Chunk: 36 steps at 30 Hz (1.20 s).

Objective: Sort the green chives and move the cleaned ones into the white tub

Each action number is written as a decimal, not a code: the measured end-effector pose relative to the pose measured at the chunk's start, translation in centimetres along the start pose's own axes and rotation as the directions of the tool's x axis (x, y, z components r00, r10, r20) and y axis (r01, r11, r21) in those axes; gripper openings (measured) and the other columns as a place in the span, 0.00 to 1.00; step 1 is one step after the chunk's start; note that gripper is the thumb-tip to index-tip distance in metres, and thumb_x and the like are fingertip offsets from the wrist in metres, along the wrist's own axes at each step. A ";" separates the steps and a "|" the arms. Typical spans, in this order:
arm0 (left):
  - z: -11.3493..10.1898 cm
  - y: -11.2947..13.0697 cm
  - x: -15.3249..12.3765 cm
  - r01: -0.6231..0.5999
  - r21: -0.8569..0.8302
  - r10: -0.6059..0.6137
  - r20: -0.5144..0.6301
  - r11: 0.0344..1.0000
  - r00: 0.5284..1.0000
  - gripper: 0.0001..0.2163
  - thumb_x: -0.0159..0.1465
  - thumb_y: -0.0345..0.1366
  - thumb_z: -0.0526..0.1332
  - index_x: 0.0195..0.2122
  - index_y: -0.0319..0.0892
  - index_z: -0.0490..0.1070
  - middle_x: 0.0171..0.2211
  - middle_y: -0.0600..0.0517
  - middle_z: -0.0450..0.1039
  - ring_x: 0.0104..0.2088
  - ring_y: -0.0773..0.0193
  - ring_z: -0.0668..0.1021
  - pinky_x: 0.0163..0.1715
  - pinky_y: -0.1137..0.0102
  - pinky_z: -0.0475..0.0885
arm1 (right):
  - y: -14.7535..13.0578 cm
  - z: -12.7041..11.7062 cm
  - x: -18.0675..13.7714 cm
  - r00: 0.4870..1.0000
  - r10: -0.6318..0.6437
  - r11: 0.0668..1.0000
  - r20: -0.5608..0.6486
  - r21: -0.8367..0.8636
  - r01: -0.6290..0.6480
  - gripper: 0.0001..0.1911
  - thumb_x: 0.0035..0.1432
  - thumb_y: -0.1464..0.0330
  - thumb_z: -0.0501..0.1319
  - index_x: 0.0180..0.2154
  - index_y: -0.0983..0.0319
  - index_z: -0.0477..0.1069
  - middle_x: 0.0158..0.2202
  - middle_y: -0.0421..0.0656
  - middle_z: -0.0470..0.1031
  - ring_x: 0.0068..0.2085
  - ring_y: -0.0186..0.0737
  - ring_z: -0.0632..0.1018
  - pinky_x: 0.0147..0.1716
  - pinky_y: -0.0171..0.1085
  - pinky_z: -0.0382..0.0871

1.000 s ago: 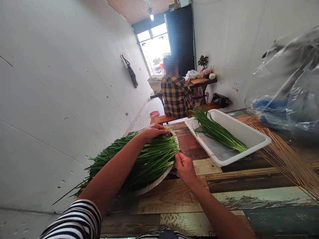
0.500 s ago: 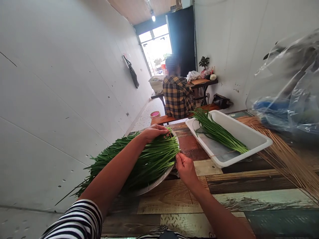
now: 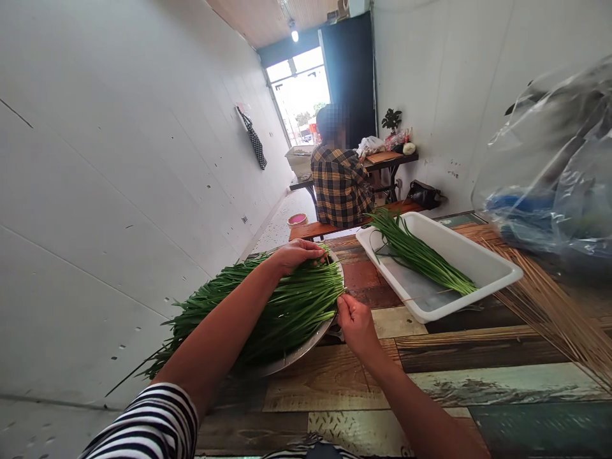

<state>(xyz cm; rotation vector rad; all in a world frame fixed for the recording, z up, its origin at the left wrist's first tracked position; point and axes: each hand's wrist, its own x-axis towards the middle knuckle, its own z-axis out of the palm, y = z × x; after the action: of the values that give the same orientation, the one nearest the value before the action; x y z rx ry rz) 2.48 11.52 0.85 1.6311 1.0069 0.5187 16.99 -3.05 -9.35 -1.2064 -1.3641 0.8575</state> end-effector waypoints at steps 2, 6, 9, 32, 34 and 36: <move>0.0 -0.1 0.1 -0.001 0.016 0.001 -0.010 1.000 1.000 0.11 0.51 0.41 0.65 0.27 0.38 0.76 0.26 0.51 0.74 0.24 0.72 0.70 0.27 0.74 0.68 | 0.0 0.0 0.0 1.000 -0.005 1.000 0.001 -0.003 0.005 0.19 0.61 0.57 0.48 0.21 0.60 0.56 0.17 0.34 0.53 0.20 0.31 0.57 0.18 0.31 0.50; -0.1 -0.2 0.1 -0.001 0.013 0.001 -0.009 1.000 1.000 0.12 0.50 0.42 0.65 0.27 0.37 0.76 0.26 0.51 0.74 0.25 0.72 0.71 0.28 0.74 0.68 | 0.0 0.0 0.1 1.000 -0.024 1.000 -0.008 -0.018 0.024 0.20 0.61 0.57 0.48 0.21 0.60 0.55 0.17 0.34 0.53 0.20 0.31 0.57 0.18 0.31 0.50; 0.0 -0.3 0.1 0.003 0.001 -0.003 -0.018 1.000 1.000 0.12 0.49 0.42 0.66 0.27 0.38 0.76 0.26 0.51 0.75 0.25 0.71 0.71 0.28 0.73 0.68 | 0.0 0.0 0.1 1.000 -0.023 0.999 -0.007 -0.025 0.023 0.20 0.61 0.57 0.48 0.21 0.60 0.55 0.17 0.34 0.53 0.20 0.31 0.56 0.18 0.31 0.50; 0.3 1.8 -1.5 -0.078 0.366 0.097 -0.035 0.927 0.995 0.16 0.51 0.45 0.62 0.36 0.39 0.78 0.33 0.51 0.77 0.34 0.65 0.75 0.38 0.72 0.69 | 0.1 0.1 0.1 1.000 -0.018 1.000 -0.023 -0.016 0.018 0.19 0.62 0.58 0.48 0.22 0.60 0.57 0.17 0.34 0.54 0.20 0.31 0.58 0.19 0.31 0.51; 0.0 2.2 -1.9 -0.086 0.444 0.124 -0.057 0.892 0.991 0.17 0.53 0.47 0.61 0.35 0.39 0.78 0.33 0.51 0.77 0.36 0.64 0.75 0.38 0.72 0.69 | 0.1 0.1 0.0 1.000 -0.017 1.000 -0.024 -0.003 0.017 0.19 0.62 0.58 0.48 0.22 0.60 0.57 0.17 0.34 0.54 0.20 0.31 0.58 0.19 0.31 0.51; -0.3 2.4 -2.2 -0.091 0.525 0.134 -0.045 0.846 0.990 0.18 0.53 0.49 0.60 0.35 0.40 0.78 0.34 0.51 0.77 0.37 0.62 0.75 0.38 0.71 0.69 | 0.0 0.0 0.0 1.000 -0.017 1.000 -0.026 0.004 0.017 0.20 0.62 0.58 0.49 0.21 0.60 0.56 0.16 0.34 0.54 0.20 0.30 0.58 0.19 0.31 0.51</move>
<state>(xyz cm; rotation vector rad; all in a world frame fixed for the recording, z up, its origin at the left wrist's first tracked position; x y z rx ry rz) 1.88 9.74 3.51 2.1806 1.1861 0.4087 16.97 -3.05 -9.38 -1.1976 -1.3489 0.8296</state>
